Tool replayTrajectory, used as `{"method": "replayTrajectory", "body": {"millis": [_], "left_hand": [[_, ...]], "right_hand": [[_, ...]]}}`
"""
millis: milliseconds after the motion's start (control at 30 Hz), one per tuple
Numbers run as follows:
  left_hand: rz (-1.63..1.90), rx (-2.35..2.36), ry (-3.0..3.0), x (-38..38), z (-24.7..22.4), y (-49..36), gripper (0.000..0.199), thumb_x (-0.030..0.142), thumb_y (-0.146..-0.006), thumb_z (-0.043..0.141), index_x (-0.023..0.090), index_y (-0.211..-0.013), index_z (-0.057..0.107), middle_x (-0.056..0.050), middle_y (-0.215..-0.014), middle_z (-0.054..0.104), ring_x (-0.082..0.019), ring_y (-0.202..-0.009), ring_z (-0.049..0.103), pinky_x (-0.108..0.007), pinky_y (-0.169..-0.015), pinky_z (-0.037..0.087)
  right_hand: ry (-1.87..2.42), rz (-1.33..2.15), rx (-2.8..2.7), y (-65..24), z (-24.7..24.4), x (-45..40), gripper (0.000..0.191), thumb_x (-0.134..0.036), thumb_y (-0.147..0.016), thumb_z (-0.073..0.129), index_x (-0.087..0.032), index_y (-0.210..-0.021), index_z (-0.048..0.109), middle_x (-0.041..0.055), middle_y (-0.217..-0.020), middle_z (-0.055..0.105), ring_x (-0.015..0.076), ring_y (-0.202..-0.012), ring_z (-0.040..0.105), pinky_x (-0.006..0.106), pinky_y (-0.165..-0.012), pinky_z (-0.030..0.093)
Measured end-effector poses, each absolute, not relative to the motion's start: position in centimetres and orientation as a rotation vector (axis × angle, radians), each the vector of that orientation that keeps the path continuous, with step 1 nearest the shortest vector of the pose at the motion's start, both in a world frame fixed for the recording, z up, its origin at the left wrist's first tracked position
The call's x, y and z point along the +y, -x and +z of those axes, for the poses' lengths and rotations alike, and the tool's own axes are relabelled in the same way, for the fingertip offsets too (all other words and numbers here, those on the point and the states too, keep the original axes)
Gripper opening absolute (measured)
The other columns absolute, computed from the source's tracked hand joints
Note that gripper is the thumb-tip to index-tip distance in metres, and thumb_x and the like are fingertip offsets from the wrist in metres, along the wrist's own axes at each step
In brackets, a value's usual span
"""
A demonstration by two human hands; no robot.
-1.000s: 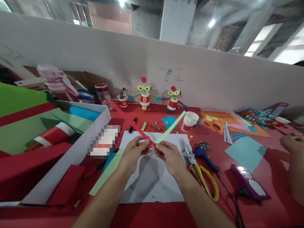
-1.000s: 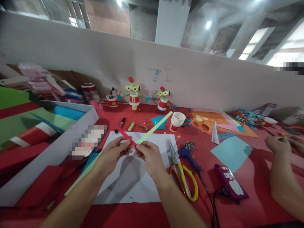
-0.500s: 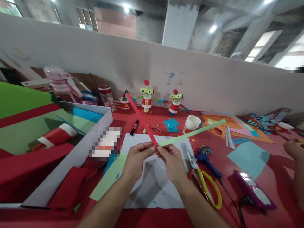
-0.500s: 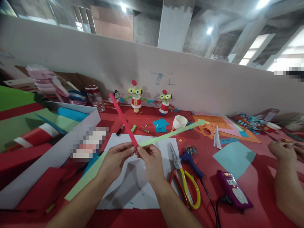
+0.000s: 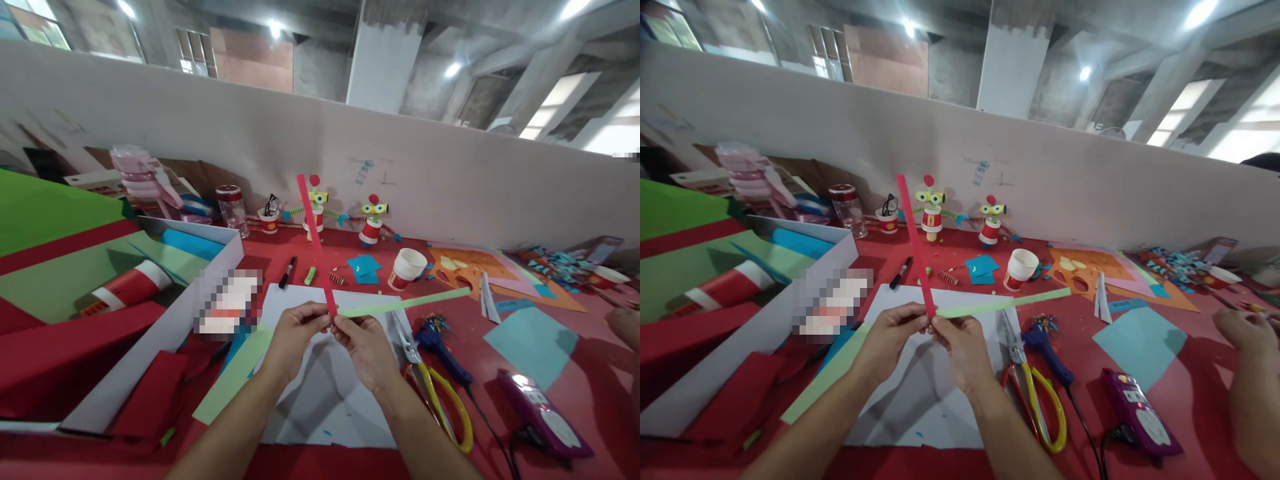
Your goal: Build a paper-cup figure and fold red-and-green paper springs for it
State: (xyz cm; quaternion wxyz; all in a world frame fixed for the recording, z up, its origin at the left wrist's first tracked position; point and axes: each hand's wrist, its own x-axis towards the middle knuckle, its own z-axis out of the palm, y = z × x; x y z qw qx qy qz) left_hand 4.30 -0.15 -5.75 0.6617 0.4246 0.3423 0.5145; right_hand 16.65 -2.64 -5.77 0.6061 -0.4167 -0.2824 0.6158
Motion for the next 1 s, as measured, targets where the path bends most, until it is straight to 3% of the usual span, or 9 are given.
{"method": "replayTrajectory", "body": {"millis": [167, 500, 1000], "left_hand": [[1.221, 0.892, -1.073, -0.3, -5.5, -4.5, 0.014, 0.016, -0.064, 0.072, 0.020, -0.076, 0.076, -0.001, -0.078, 0.073, -0.014, -0.073, 0.063, -0.024, -0.072, 0.050], [1.385, 1.063, -1.246, -1.1, -5.2, -4.7, 0.017, 0.015, -0.066, 0.070, 0.026, -0.077, 0.077, 0.001, -0.074, 0.074, -0.017, -0.067, 0.066, -0.027, -0.068, 0.053], [1.358, 0.991, -1.033, -1.4, -5.5, -5.2, 0.013, 0.017, -0.068, 0.069, 0.020, -0.079, 0.076, 0.000, -0.067, 0.072, -0.014, -0.061, 0.062, -0.026, -0.064, 0.051]], "right_hand": [[0.942, 1.369, -0.508, -15.9, -5.7, -2.9, 0.020, -0.026, -0.057, 0.084, -0.016, -0.071, 0.074, -0.0001, -0.064, 0.069, 0.0073, -0.057, 0.058, 0.017, -0.055, 0.045], [1.018, 1.276, -0.607, -16.1, -5.7, -3.2, 0.017, -0.028, -0.061, 0.080, -0.016, -0.071, 0.075, 0.0018, -0.063, 0.069, 0.0117, -0.059, 0.059, 0.024, -0.058, 0.046], [1.070, 1.205, -0.709, -16.1, -5.8, -3.2, 0.013, -0.029, -0.066, 0.075, -0.018, -0.068, 0.071, 0.0007, -0.062, 0.068, 0.0144, -0.062, 0.060, 0.027, -0.061, 0.046]]}}
